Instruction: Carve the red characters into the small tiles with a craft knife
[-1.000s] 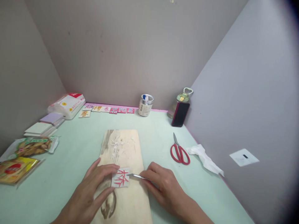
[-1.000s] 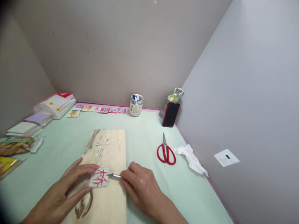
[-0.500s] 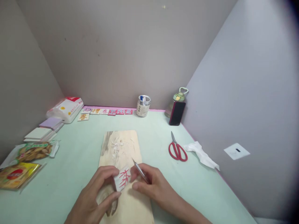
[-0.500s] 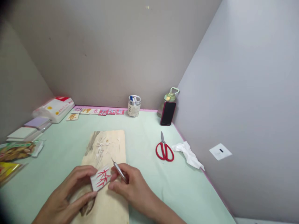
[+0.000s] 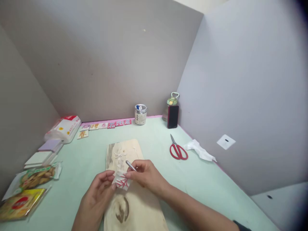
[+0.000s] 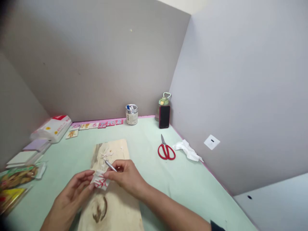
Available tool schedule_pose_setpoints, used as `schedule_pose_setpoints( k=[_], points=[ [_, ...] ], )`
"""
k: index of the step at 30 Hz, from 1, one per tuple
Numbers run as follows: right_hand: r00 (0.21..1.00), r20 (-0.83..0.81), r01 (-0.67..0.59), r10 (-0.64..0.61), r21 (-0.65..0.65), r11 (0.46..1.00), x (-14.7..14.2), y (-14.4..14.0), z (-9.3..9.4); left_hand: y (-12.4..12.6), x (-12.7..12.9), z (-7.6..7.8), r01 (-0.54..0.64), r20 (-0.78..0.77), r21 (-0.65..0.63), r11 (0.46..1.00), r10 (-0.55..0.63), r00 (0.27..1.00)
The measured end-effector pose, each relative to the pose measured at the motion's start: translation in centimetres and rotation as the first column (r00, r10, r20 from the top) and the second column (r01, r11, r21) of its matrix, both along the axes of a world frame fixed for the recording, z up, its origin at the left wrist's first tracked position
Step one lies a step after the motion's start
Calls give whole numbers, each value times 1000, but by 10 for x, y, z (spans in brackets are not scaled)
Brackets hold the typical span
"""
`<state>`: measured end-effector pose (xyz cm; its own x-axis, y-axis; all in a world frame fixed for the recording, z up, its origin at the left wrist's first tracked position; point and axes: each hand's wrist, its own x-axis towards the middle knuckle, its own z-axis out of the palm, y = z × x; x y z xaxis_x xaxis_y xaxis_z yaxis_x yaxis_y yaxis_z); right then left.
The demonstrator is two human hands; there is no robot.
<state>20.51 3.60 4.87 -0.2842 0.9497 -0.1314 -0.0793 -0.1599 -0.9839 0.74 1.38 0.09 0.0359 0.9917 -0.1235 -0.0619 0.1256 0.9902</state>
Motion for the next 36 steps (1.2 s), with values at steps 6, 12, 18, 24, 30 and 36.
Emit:
schedule_pose_setpoints(
  k=[6,12,18,24,30,36],
  points=[
    [990,-139,27,-29,-17,1000,-2,1,-3,-8,10,14,207,165,-126,970,-185,969],
    [984,-151,-96,94,-3,995,0,0,-7,-11,17,14,101,344,-244,964,-11,939],
    [988,-152,-26,27,7,1000,1,3,-17,-12,18,15,107,252,-88,990,-81,964],
    [987,-154,-40,43,23,999,0,0,-12,-5,-1,9,105,27,-79,991,-103,994],
    [992,-126,1,17,141,990,-1,-4,-8,-3,-7,4,141,-70,-34,989,-144,987],
    [997,-76,33,-19,190,981,1,-4,-8,-4,-2,6,150,-37,-39,988,-152,988]
  ],
)
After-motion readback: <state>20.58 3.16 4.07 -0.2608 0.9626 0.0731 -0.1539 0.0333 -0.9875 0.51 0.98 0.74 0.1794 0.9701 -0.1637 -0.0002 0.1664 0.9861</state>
